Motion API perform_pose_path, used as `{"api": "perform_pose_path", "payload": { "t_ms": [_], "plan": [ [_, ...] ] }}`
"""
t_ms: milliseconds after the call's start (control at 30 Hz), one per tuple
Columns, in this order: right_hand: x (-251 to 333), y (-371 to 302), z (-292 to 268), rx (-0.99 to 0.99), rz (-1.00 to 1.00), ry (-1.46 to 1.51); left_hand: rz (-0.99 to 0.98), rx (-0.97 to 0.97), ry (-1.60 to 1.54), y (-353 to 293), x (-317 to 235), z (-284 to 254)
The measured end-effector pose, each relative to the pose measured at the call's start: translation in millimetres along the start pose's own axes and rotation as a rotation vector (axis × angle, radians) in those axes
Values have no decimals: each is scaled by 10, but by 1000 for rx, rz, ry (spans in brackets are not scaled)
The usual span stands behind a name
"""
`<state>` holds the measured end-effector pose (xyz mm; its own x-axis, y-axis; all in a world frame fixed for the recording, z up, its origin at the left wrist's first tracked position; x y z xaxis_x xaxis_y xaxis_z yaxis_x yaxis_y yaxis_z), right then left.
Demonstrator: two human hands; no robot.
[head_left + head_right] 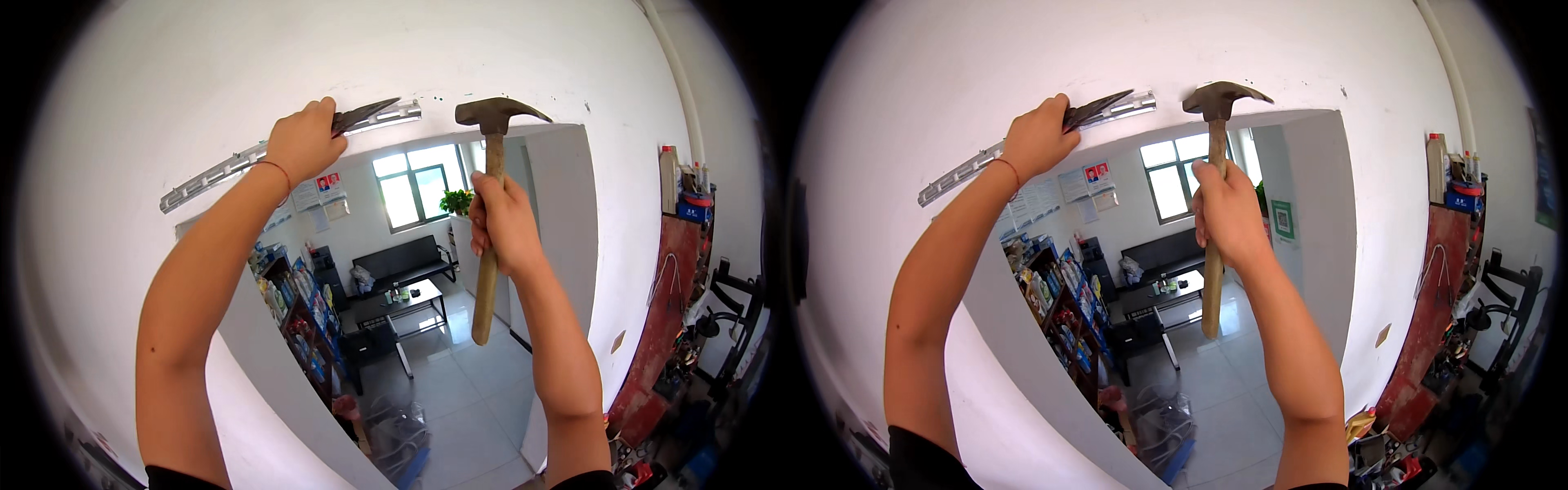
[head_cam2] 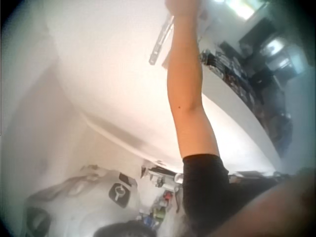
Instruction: The person installs a metal light fixture on a wall above a doorway. They use pliers to hold nails and a hammer to drive them into the wall, securing the fixture in place. The person repeatedly hammers nails along the fixture's length to ensure it is firmly attached.
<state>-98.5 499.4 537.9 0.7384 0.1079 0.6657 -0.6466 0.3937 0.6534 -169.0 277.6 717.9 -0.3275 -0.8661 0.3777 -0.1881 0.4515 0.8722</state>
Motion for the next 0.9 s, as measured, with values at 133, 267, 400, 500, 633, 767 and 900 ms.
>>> {"api": "perform_pose_path", "payload": {
  "t_ms": [133, 267, 400, 500, 633, 767, 900],
  "plan": [
    [271, 57, 45, -58, -175, -60, -114, -175, -161, 63, -97, 28],
    [178, 45, 56, -108, -399, -151, -71, -342, -42, 19, -133, 130],
    [54, 215, 94, -219, -387, -365, -6, -477, 51, -7, -139, 214],
    [27, 285, 193, -326, -628, -479, 45, -537, 108, -64, -165, 237],
    [-118, 700, 351, -332, -519, -763, 59, -579, 105, -26, -202, 221],
    [141, 558, 274, -363, -479, -474, 56, -558, 131, -65, -170, 265],
    [360, 213, 293, -420, -778, -312, 65, -576, 138, -54, -140, 251]
  ]
}}
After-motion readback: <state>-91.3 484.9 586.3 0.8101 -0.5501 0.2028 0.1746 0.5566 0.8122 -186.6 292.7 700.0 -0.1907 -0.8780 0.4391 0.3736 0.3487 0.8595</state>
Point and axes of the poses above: each hand's wrist, its own y-axis towards the middle knuckle, its own z-axis out of the palm, x = y × z, the point moved 6 cm from there along y, towards the middle knuckle, and after that the axes turned 4 degrees about -x, right-handed, at the moved point
